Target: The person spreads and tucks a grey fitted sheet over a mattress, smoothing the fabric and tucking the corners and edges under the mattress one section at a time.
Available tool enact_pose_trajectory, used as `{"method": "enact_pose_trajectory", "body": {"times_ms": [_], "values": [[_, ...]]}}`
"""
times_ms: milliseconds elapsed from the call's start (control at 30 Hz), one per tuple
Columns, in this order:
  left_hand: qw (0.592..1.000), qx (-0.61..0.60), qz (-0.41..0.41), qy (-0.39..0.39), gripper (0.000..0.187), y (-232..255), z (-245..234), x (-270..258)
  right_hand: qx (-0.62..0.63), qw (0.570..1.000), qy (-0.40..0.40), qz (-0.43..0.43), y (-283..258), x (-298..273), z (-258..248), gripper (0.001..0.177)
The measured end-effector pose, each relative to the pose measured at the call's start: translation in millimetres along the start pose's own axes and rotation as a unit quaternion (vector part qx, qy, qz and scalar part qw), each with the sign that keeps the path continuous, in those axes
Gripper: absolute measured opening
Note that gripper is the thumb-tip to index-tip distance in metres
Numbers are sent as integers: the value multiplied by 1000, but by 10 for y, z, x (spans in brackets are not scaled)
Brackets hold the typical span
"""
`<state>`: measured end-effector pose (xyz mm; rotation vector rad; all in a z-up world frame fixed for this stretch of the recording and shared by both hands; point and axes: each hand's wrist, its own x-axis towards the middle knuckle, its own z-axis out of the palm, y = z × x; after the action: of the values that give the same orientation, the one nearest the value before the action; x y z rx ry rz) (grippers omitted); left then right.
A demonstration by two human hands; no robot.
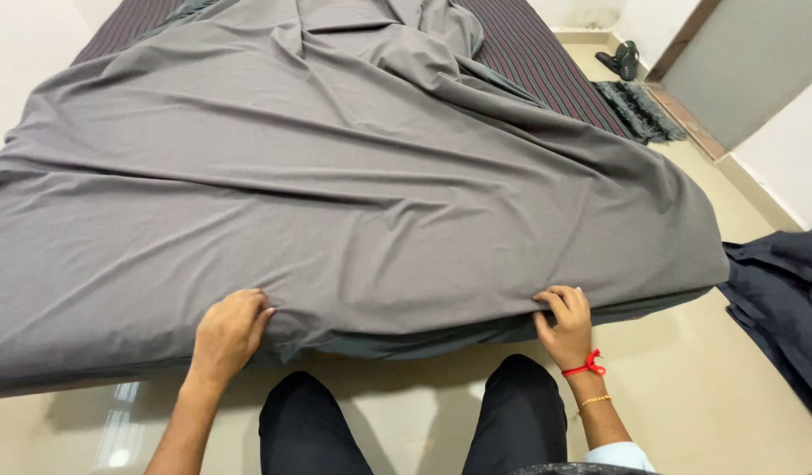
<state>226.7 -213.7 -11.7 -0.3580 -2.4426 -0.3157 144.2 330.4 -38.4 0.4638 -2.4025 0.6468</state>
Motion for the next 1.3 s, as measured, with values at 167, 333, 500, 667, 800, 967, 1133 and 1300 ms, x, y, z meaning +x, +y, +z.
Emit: {"method": "enact_pose_trajectory", "body": {"times_ms": [167,333,500,667,800,967,1133,1300], "values": [[999,1,3,38,18,-87,71,-44,15,996,-83,21,144,21,239,35],[984,165,-34,67,16,-98,118,-205,56,992,-107,36,253,7,220,30],[978,109,-122,133,32,448,165,-445,18,1000,-22,14,-274,-65,132,36],[982,142,-44,116,26,668,227,-617,-74,985,16,-156,-893,-213,394,27],[971,201,-100,78,15,520,339,-855,-44,998,34,-36,-806,-230,551,14],[963,81,-249,68,26,753,358,-1024,328,873,37,358,-964,-741,894,22],[968,75,-241,2,59,992,387,-819,655,478,27,584,-1189,-879,1190,17],[984,153,-75,52,36,989,488,-750,708,452,-43,541,-943,-1073,1783,12]]}}
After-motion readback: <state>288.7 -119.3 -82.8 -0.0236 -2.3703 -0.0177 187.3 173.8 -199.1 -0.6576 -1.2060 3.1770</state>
